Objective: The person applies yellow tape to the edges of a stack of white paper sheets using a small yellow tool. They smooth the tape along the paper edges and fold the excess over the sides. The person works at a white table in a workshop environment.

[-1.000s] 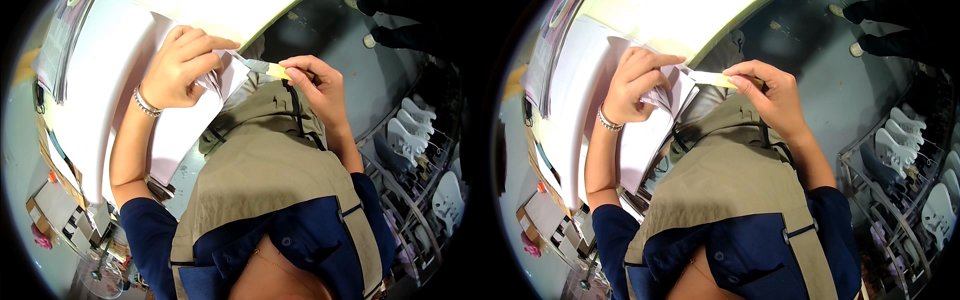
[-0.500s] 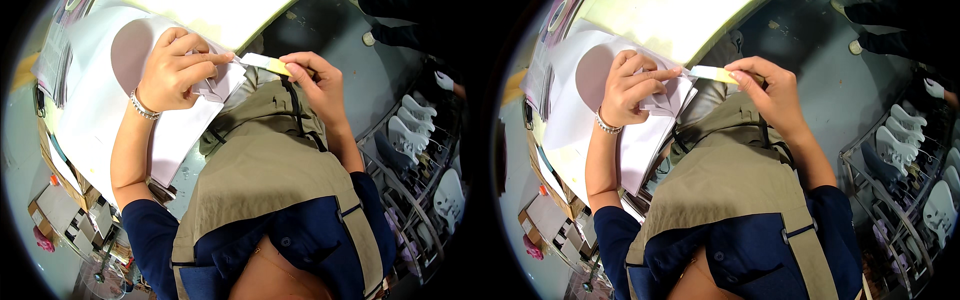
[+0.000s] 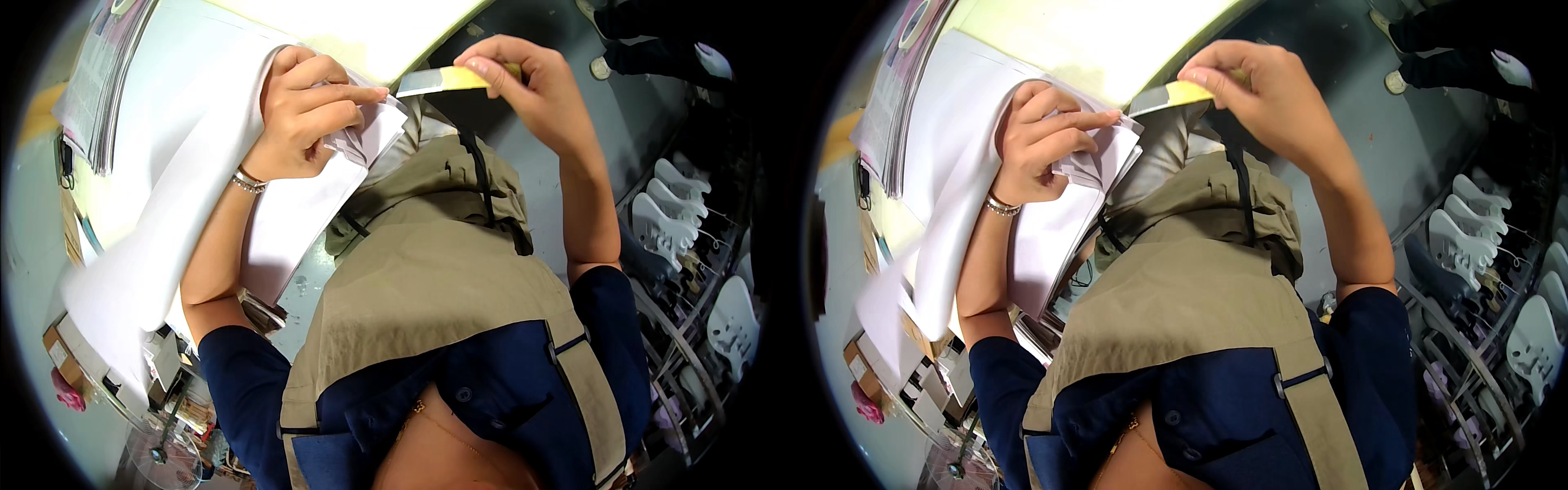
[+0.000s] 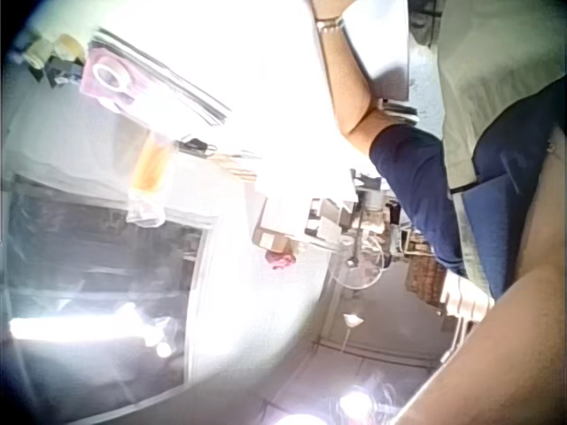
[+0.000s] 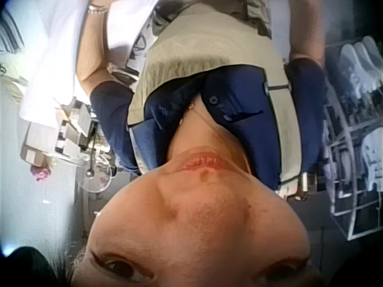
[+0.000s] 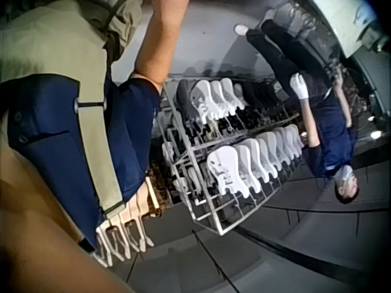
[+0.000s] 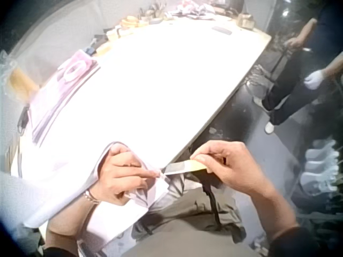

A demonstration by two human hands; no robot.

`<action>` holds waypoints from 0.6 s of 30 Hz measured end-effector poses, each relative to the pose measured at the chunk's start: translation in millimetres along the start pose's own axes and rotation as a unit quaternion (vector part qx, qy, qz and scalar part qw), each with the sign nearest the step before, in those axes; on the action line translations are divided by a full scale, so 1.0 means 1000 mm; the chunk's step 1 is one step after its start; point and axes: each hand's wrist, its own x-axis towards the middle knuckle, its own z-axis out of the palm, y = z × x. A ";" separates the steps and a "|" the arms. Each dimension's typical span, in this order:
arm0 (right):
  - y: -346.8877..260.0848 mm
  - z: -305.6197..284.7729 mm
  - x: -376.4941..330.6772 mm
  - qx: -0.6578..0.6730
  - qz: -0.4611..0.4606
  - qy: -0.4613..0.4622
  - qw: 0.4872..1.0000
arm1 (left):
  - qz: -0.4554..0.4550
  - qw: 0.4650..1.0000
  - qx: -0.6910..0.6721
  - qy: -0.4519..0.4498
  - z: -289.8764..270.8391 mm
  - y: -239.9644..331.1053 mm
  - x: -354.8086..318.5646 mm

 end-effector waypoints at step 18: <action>-0.001 0.004 0.040 -0.024 -0.004 -0.226 0.974 | 0.002 0.999 -0.012 -0.036 -0.008 0.000 0.005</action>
